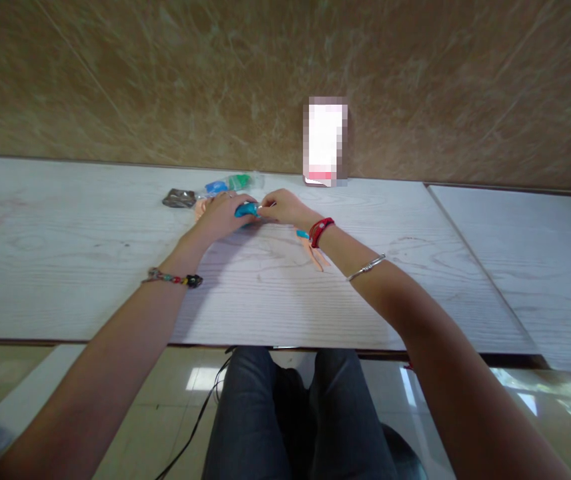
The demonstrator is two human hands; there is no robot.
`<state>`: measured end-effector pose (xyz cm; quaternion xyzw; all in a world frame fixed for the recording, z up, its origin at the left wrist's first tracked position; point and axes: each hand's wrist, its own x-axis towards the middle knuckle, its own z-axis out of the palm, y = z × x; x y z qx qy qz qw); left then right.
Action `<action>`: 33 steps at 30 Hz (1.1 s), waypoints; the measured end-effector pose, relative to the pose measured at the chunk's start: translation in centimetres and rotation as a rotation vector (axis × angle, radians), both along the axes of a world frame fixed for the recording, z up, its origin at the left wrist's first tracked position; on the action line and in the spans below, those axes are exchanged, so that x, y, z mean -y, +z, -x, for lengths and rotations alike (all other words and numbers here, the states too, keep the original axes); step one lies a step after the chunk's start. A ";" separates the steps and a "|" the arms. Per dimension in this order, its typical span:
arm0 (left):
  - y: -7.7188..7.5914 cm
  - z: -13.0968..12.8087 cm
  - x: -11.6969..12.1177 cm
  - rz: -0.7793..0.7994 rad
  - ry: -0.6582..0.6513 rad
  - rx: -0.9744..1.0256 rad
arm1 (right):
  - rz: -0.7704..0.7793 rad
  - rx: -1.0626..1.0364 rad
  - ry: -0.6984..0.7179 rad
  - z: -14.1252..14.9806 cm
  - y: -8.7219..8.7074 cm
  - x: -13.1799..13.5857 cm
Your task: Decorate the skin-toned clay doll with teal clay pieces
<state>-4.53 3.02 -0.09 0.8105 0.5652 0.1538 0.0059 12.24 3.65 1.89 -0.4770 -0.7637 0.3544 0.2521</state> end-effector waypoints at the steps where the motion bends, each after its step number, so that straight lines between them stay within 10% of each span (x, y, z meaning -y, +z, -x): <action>1: 0.0 0.1 -0.1 -0.004 0.003 0.005 | -0.039 0.031 -0.008 0.2 0.2 0.0; 15: 0.6 -0.2 0.4 -0.032 0.046 0.045 | -0.285 0.239 0.028 0.5 1.9 -0.3; 33: 0.7 0.4 0.0 -0.062 -0.072 0.047 | 0.316 -0.550 -0.187 -2.7 3.0 0.5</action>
